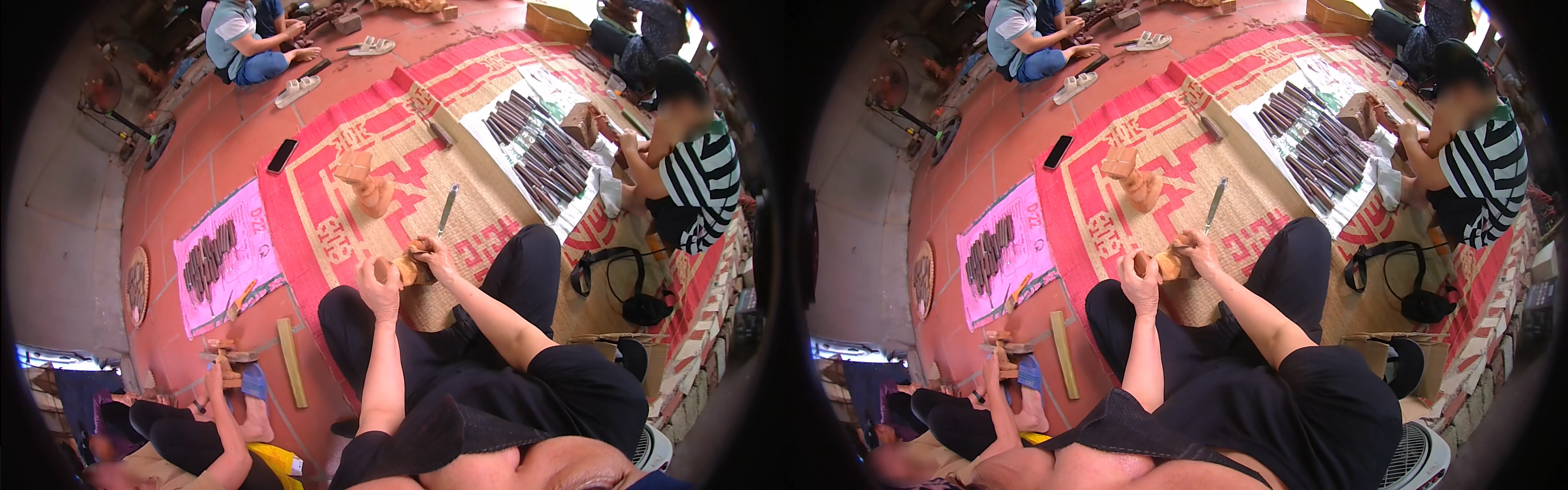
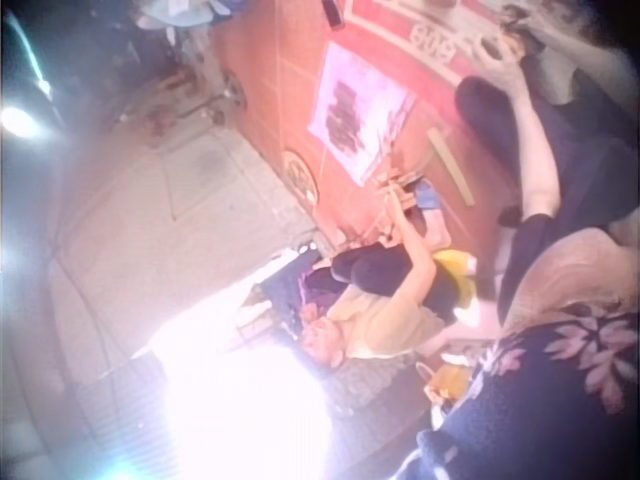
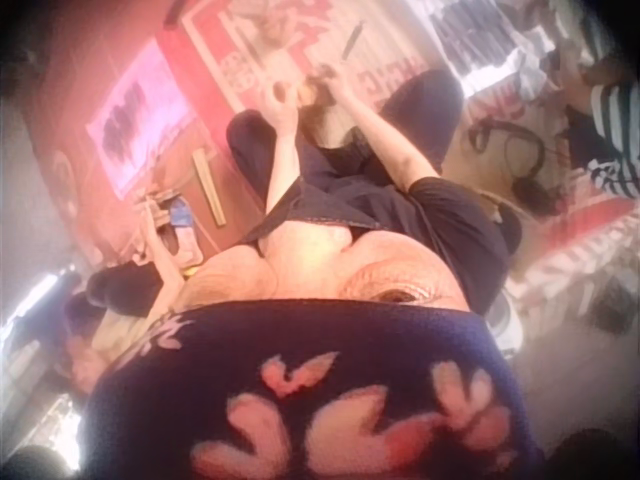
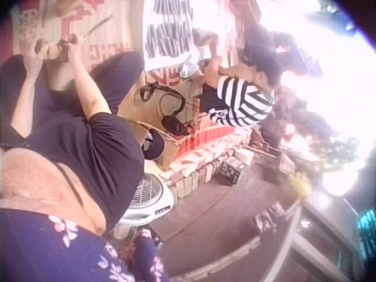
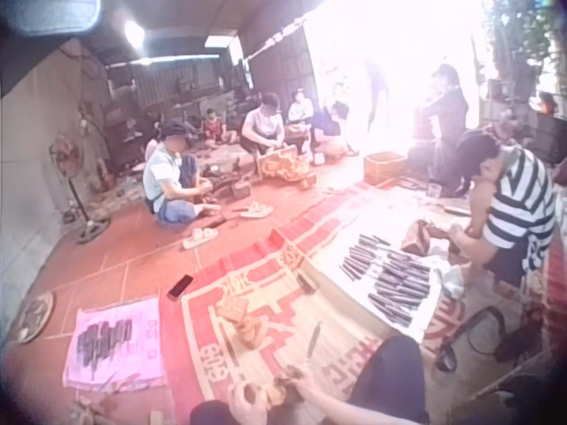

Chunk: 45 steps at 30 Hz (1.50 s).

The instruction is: The person sits on a mat and carves a small piece of wood using a knife. They hold the wood in their left hand and carefully shape it with the knife in their right hand. The person rotates the wood to work on different sides.

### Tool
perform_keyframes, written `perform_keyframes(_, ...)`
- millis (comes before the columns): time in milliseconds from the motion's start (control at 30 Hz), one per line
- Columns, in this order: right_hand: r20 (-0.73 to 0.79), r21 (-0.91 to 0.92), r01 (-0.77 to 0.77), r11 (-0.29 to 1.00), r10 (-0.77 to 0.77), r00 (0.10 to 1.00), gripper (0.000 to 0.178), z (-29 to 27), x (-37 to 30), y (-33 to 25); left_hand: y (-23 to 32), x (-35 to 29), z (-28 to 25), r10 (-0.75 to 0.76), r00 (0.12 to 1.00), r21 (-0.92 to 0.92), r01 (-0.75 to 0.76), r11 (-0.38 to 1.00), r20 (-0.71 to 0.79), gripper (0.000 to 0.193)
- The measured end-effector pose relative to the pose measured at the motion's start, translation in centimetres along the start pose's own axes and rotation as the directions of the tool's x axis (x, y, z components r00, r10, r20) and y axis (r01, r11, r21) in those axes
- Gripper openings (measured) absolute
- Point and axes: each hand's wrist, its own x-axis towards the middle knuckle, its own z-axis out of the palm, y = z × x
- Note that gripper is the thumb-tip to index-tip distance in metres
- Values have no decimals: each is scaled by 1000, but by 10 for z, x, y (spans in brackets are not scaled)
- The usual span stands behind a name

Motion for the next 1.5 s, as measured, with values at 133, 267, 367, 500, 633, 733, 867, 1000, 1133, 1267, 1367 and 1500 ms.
perform_keyframes(133,108,-49,-39,998,44,993,25,-19,1,-4,1,1,-2,24,1000,20,-24,1000,-1,30)
perform_keyframes(267,-16,-121,-119,986,118,993,19,-22,7,-8,-6,3,-1,-33,999,-5,33,999,0,32)
perform_keyframes(367,-7,-253,234,939,-243,970,19,-3,12,-6,-6,2,0,-15,1000,-12,15,1000,-9,32)
perform_keyframes(500,-3,-116,-44,992,44,999,27,-5,5,8,-2,0,1,2,1000,-16,-2,1000,-19,29)
perform_keyframes(633,-6,-200,-84,976,84,996,23,-24,2,16,-7,3,0,4,1000,23,-3,1000,-26,30)
perform_keyframes(733,-53,-193,-80,978,71,996,26,-21,12,7,-6,2,3,19,1000,14,-18,1000,-7,32)
perform_keyframes(867,-5,-39,-46,998,45,999,23,-3,5,-6,-3,1,0,0,1000,-1,0,1000,-7,32)
perform_keyframes(1000,-8,-78,-78,994,77,997,23,-17,14,16,2,3,-1,26,1000,15,-26,1000,11,31)
perform_keyframes(1133,-32,-122,-71,990,68,997,28,-14,9,26,-6,-1,-9,-12,1000,6,12,1000,2,29)
perform_keyframes(1267,0,-199,-27,980,28,1000,27,6,6,7,-9,-1,-7,24,999,0,-24,1000,36,33)
perform_keyframes(1367,-10,87,-35,996,36,999,23,1,11,15,-6,2,0,26,998,-15,-25,1000,63,34)
perform_keyframes(1500,62,-256,7,967,9,998,25,-19,18,10,2,6,0,21,996,-2,-21,1000,88,34)
